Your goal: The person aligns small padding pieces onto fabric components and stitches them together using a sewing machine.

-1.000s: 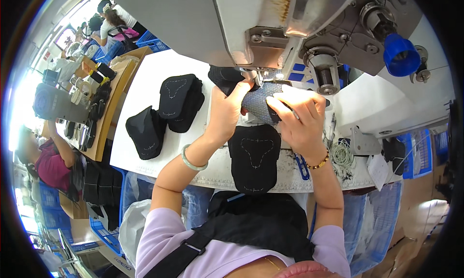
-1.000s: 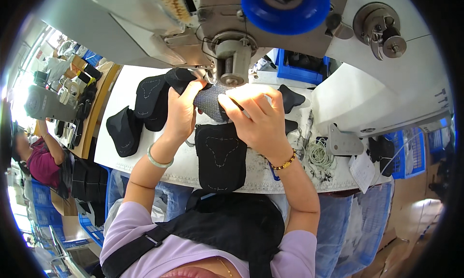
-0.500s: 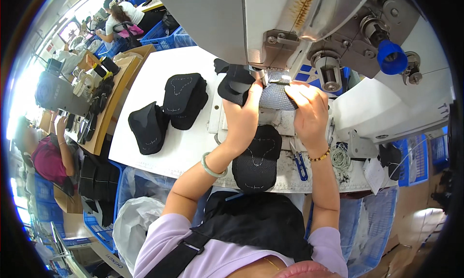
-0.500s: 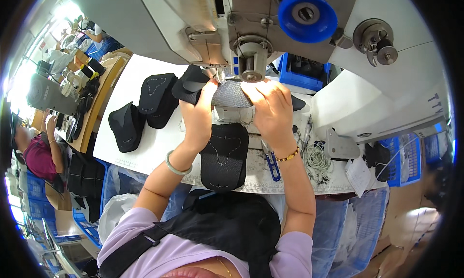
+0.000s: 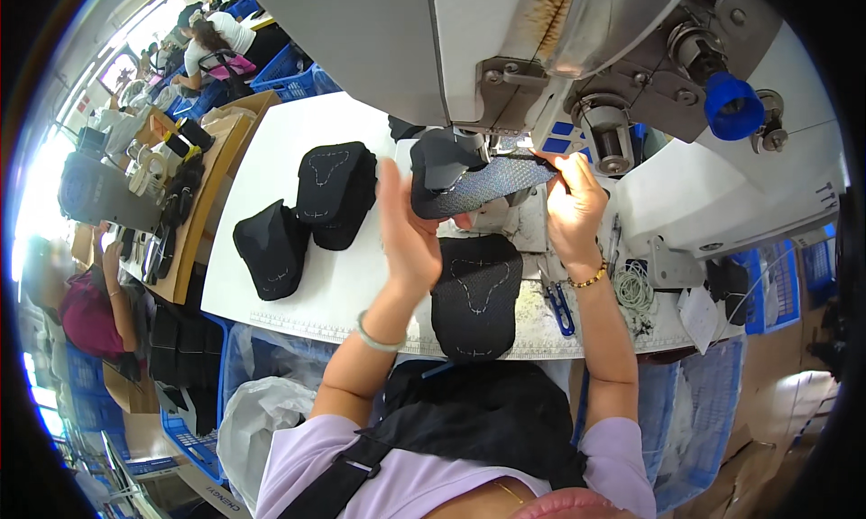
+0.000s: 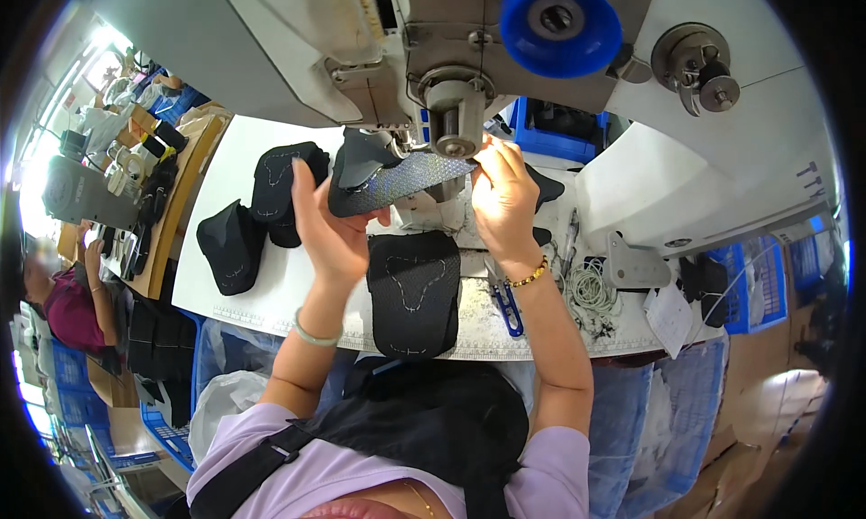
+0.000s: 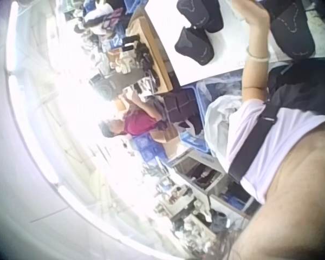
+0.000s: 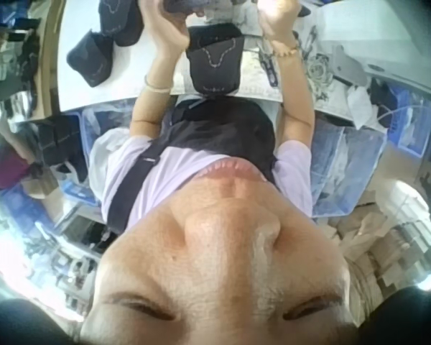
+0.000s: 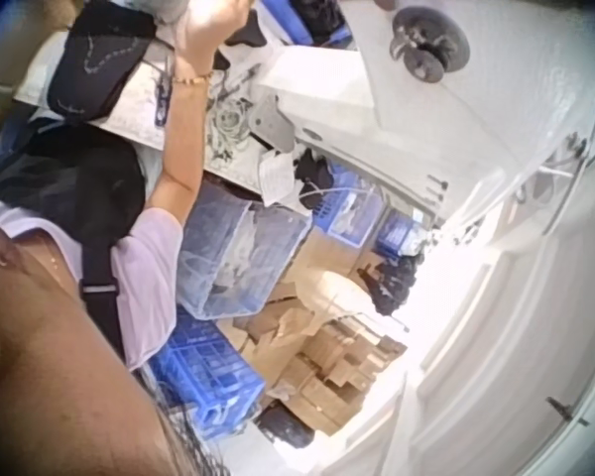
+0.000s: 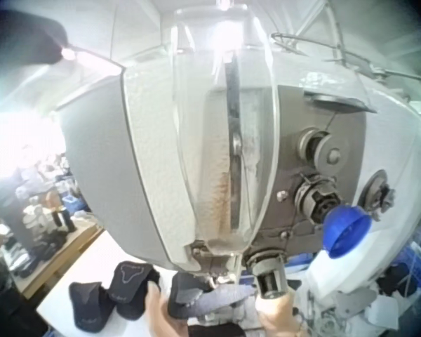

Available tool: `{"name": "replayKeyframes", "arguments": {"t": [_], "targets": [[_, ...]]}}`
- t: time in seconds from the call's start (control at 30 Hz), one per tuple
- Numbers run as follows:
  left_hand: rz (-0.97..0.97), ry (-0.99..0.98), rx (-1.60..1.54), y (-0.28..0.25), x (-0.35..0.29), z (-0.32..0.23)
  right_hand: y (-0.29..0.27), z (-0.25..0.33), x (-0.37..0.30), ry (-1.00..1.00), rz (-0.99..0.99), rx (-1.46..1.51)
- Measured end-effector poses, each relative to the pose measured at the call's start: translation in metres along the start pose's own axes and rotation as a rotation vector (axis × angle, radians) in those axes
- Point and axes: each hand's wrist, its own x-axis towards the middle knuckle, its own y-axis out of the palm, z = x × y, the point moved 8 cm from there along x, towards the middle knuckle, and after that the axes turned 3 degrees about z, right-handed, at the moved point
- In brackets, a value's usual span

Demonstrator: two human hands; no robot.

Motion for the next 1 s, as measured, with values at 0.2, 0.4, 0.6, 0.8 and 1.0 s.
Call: {"name": "replayKeyframes", "arguments": {"t": [0.2,0.4,0.6,0.8,1.0], "targets": [[-0.132,-0.234,0.154,-0.015,0.027,0.005,-0.004,0.003,0.004,0.014,-0.048,0.055],[-0.159,-0.172,0.087,-0.02,0.019,0.014,-0.015,0.036,-0.012,-0.349,-0.192,-0.143],[-0.14,0.105,0.234,-0.004,0.013,0.003,0.001,0.065,-0.026,-0.54,-0.068,-0.147],[-0.301,0.263,0.373,0.015,-0.003,-0.003,0.002,0.062,-0.024,-0.512,0.018,-0.078],[-0.251,0.303,0.662,0.006,-0.009,-0.015,-0.002,0.056,-0.019,-0.531,0.048,-0.067]]}}
